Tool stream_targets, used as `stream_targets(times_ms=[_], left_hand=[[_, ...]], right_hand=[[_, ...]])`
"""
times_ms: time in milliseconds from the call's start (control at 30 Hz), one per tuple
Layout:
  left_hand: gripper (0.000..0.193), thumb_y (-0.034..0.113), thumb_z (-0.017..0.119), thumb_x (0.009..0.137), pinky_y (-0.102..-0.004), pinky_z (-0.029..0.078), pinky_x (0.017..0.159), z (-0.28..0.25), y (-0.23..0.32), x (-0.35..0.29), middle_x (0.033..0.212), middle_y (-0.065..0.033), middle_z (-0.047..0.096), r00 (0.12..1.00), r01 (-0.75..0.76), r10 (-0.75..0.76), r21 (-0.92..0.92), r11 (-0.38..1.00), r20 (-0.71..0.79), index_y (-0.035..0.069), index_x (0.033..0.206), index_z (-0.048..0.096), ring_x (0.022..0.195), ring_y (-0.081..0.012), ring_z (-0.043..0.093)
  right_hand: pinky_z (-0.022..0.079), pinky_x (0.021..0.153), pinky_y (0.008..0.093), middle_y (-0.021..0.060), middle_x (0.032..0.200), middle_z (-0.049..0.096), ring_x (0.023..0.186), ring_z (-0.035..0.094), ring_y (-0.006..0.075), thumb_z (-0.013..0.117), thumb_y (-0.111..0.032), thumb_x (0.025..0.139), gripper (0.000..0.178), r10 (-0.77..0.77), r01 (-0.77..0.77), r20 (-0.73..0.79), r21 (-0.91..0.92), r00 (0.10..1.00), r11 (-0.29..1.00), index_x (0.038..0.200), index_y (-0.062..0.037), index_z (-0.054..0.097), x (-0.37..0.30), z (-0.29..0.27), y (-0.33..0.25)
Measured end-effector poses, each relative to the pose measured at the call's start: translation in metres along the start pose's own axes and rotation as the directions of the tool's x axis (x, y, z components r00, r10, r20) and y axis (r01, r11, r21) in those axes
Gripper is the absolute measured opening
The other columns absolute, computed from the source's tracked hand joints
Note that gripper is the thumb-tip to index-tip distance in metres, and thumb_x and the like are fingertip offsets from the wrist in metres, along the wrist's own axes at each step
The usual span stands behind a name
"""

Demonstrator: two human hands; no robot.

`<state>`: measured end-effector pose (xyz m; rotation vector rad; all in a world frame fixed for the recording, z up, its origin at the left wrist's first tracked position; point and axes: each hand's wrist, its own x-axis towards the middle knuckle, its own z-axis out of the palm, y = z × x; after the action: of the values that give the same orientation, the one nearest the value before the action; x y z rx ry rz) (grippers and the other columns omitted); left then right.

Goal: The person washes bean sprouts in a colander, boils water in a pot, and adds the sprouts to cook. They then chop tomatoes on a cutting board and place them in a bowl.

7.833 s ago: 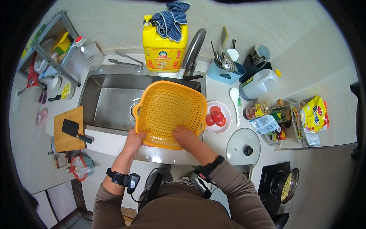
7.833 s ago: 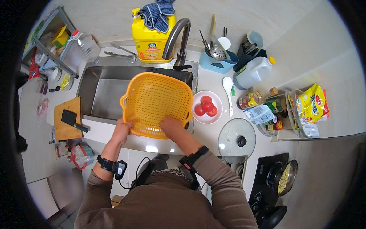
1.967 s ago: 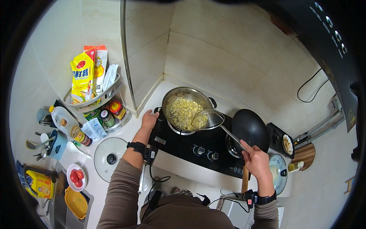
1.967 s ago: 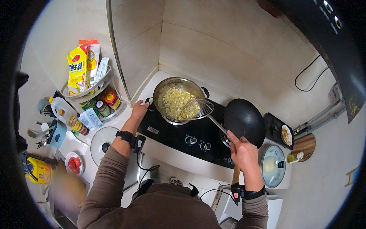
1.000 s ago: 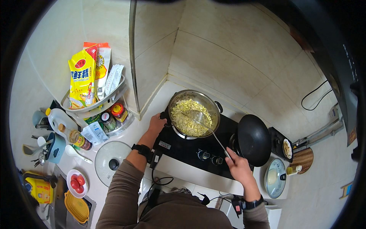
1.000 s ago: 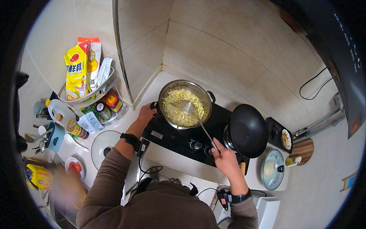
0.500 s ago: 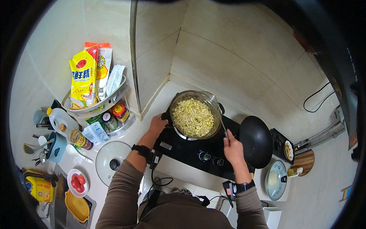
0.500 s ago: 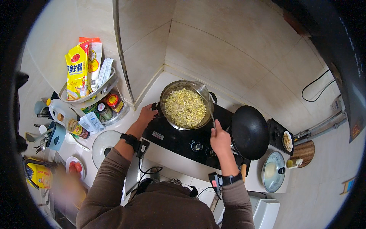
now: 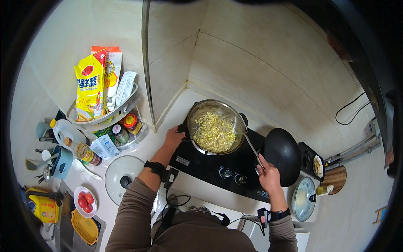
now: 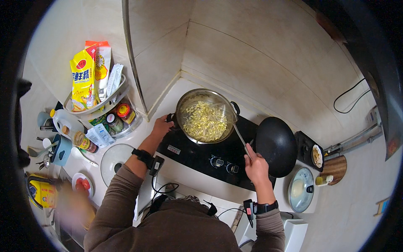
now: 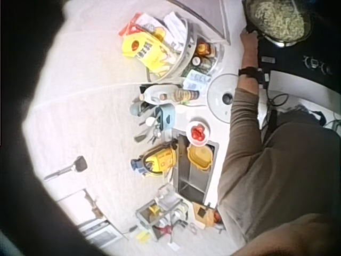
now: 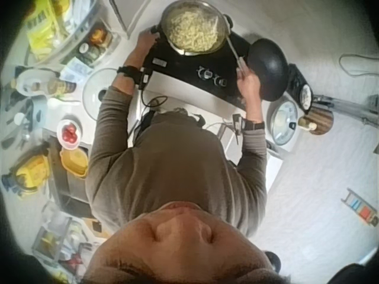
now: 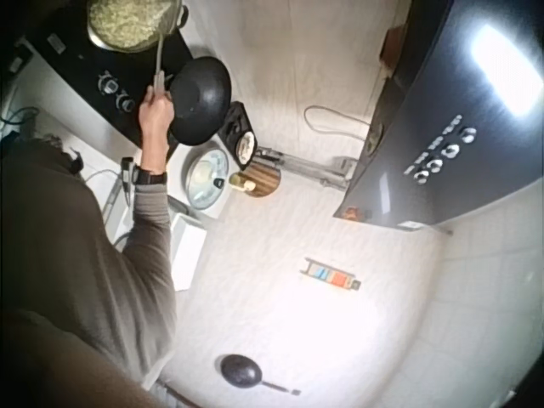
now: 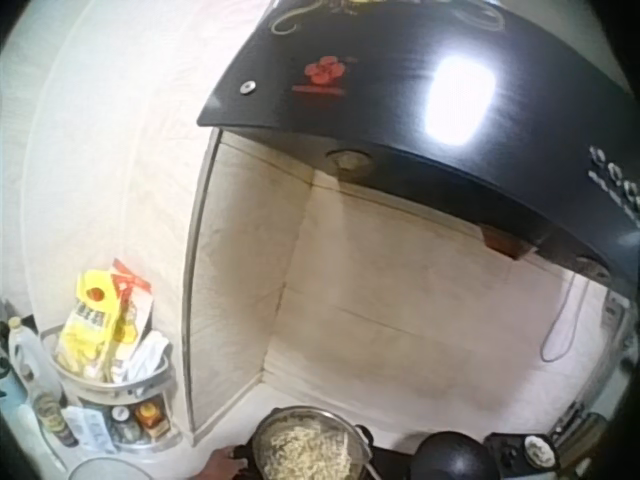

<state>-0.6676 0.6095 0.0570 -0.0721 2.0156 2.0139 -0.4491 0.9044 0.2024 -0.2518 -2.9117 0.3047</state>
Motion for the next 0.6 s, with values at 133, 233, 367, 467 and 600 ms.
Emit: stream_targets(times_ms=[133,233,367,467,600], left_hand=[[0.026,0.007,0.059,0.079,-0.0237,0.042,0.054,0.000,0.000,-0.002,0.072,-0.0020,0.061,1.000,-0.014,0.014,-0.040,0.999,0.019,0.003,0.105,0.059,0.060,-0.0096,0.053],[0.027,0.008,0.058,0.082,-0.0191,0.038,0.050,0.000,-0.002,-0.001,0.072,0.0004,0.060,0.999,-0.010,0.012,-0.045,0.999,0.030,0.007,0.109,0.059,0.056,-0.0058,0.048],[0.026,0.009,0.058,0.082,-0.0189,0.038,0.051,0.000,-0.006,0.001,0.072,0.0006,0.059,0.999,-0.011,0.013,-0.046,0.999,0.031,0.007,0.108,0.059,0.056,-0.0055,0.048],[0.026,0.009,0.058,0.082,-0.0191,0.039,0.051,0.001,-0.007,0.003,0.072,0.0005,0.059,1.000,-0.004,0.005,-0.025,1.000,0.022,0.007,0.108,0.059,0.056,-0.0057,0.048],[0.026,0.008,0.060,0.077,-0.0247,0.044,0.055,0.001,-0.004,0.000,0.070,-0.0027,0.060,1.000,-0.007,0.007,-0.054,0.999,0.000,0.001,0.102,0.059,0.060,-0.0109,0.055]], right_hand=[[0.049,0.069,0.0434,0.0241,0.081,0.061,0.074,0.060,0.0384,0.053,-0.014,0.085,0.040,0.168,-0.176,0.054,0.192,0.984,0.966,0.125,-0.0095,0.050,0.019,0.034,-0.019],[0.049,0.073,0.0427,0.0258,0.086,0.060,0.081,0.060,0.0390,0.051,-0.017,0.086,0.040,0.269,-0.291,0.136,0.194,0.954,0.937,0.124,-0.0056,0.049,0.028,0.052,-0.041],[0.049,0.071,0.0390,0.0256,0.083,0.060,0.079,0.060,0.0390,0.052,-0.017,0.086,0.039,0.175,-0.247,0.224,0.354,0.959,0.902,0.123,-0.0061,0.050,0.011,0.035,-0.061],[0.048,0.067,0.0345,0.0244,0.078,0.060,0.070,0.062,0.0347,0.055,-0.019,0.086,0.041,0.211,-0.325,0.327,0.348,0.921,0.879,0.125,-0.0090,0.049,-0.014,0.000,-0.060],[0.044,0.059,0.0245,0.0044,0.063,0.056,0.056,0.048,0.0093,0.057,-0.016,0.086,0.043,0.206,-0.371,0.373,0.451,0.905,0.812,0.128,-0.0117,0.048,-0.047,-0.021,-0.060]])
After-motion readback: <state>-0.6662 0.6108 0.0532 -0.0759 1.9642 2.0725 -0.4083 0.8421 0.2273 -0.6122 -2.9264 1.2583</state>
